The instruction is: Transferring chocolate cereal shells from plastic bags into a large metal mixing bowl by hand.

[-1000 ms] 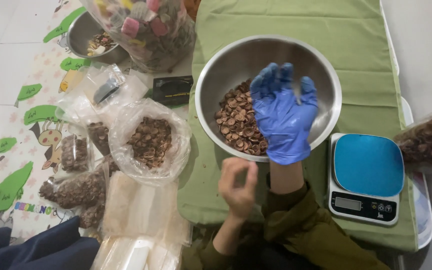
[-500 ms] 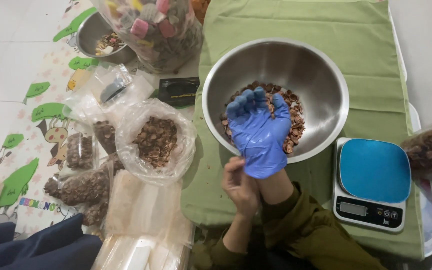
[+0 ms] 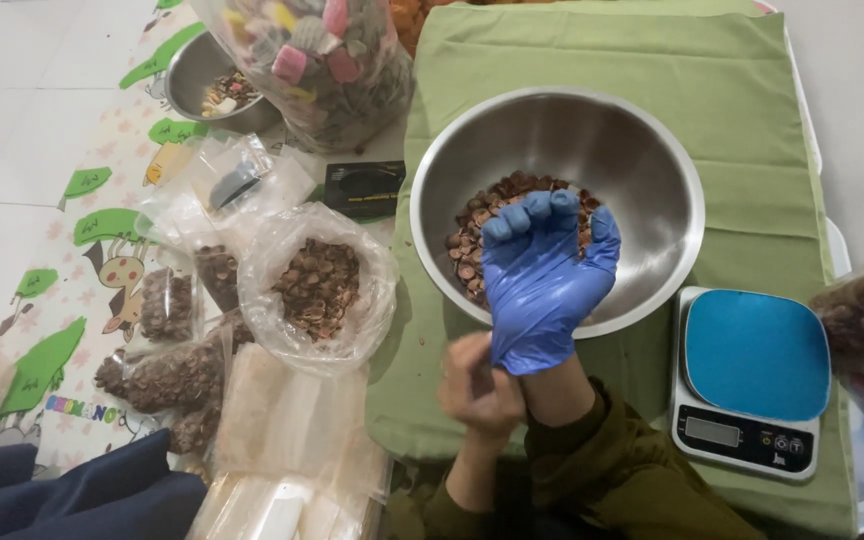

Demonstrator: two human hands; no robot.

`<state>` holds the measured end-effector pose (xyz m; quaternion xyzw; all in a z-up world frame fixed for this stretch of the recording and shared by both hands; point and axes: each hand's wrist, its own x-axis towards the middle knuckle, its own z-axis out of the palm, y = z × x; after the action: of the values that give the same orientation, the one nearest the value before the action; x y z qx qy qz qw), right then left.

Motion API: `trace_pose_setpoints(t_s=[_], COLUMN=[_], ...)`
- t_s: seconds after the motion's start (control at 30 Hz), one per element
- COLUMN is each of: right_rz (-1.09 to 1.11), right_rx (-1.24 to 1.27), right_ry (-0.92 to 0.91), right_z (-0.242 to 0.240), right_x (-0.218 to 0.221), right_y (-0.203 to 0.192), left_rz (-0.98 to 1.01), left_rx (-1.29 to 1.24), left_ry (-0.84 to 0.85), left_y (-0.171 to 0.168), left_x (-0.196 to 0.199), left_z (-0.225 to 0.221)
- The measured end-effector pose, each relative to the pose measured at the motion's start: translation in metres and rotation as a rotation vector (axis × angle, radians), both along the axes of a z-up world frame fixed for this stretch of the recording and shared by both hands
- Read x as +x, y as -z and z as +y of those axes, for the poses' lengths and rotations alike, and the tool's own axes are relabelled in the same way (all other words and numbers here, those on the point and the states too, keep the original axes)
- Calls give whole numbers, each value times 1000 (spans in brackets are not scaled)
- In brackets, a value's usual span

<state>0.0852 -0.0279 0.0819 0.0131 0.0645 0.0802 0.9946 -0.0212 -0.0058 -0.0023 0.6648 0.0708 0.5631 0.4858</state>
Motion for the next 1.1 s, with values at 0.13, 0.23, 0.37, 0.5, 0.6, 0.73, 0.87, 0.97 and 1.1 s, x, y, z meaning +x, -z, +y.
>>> trace_pose_setpoints(t_s=[0.13,0.23,0.37,0.5,0.6,0.73,0.87,0.97,1.1], right_rz=[77,42,-17,-34,-38,-73,-93,-89,-73], right_rx=[-22,-41,-127,-142,-176,-136,-63,-15,17], right_ry=[90,134,114,188,197,140,16,-50,-94], right_z=[7,4,5,2,7,0,-4,-2,1], right_x=[0,2,1,3,-7,-10,-22,-22,-22], right_y=[-16,-12,-6,-7,-13,-14,-23,-23,-18], left_rz=[44,-65,-109,-251,-168,124,153,49,-156], left_rx=[176,-77,25,223,18,-461,-721,-813,-809], left_ry=[-2,401,102,-132,-32,372,732,779,786], left_y=[-9,-17,-2,5,8,-12,26,30,61], left_x=[-4,2,8,14,15,9,13,18,25], left_z=[0,5,8,20,15,12,0,-5,12])
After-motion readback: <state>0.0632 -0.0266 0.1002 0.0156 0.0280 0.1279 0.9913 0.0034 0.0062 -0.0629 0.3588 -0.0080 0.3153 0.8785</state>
